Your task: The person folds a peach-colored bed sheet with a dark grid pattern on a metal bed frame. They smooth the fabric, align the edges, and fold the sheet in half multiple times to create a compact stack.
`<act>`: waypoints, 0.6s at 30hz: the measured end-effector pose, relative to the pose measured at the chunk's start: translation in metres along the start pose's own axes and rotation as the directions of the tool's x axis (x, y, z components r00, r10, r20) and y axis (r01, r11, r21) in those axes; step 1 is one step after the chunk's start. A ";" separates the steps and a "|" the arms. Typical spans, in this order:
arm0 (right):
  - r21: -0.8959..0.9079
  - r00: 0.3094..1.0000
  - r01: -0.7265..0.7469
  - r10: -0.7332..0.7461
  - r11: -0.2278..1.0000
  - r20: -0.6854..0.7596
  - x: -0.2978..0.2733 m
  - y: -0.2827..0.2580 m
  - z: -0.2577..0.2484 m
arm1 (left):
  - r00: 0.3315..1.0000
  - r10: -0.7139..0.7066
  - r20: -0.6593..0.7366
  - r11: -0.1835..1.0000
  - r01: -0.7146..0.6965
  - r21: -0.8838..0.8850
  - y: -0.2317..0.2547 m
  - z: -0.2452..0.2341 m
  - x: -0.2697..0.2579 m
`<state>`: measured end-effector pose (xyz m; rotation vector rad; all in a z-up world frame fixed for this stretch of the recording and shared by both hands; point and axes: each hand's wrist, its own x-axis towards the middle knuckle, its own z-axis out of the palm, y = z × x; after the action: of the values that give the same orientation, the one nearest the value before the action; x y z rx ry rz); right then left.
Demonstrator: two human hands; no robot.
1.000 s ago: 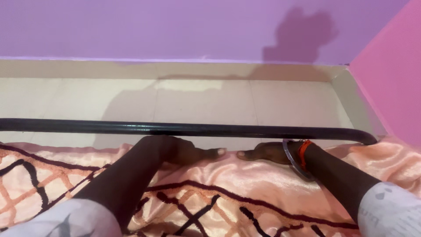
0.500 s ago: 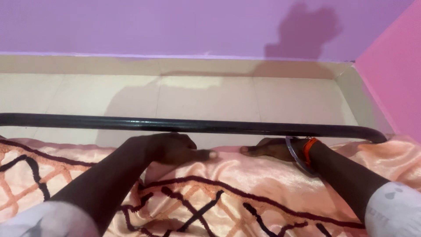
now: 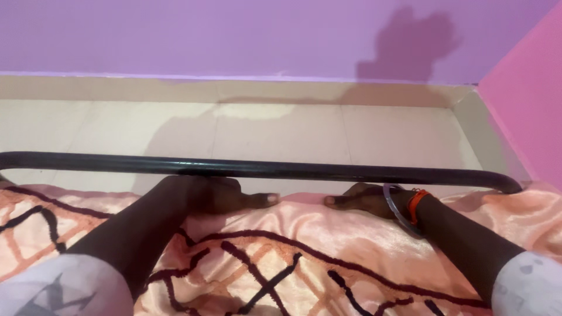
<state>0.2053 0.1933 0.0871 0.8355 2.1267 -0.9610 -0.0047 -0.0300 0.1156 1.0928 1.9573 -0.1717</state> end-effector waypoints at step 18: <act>0.018 0.969 -0.068 0.071 0.997 -0.236 0.005 0.009 0.024 | 0.966 0.072 -0.246 0.997 -0.061 0.052 -0.010 0.033 0.007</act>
<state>0.2160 0.1801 0.0674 1.0688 2.2768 -0.8726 0.0068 -0.0481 0.0874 1.2574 2.1420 -0.0421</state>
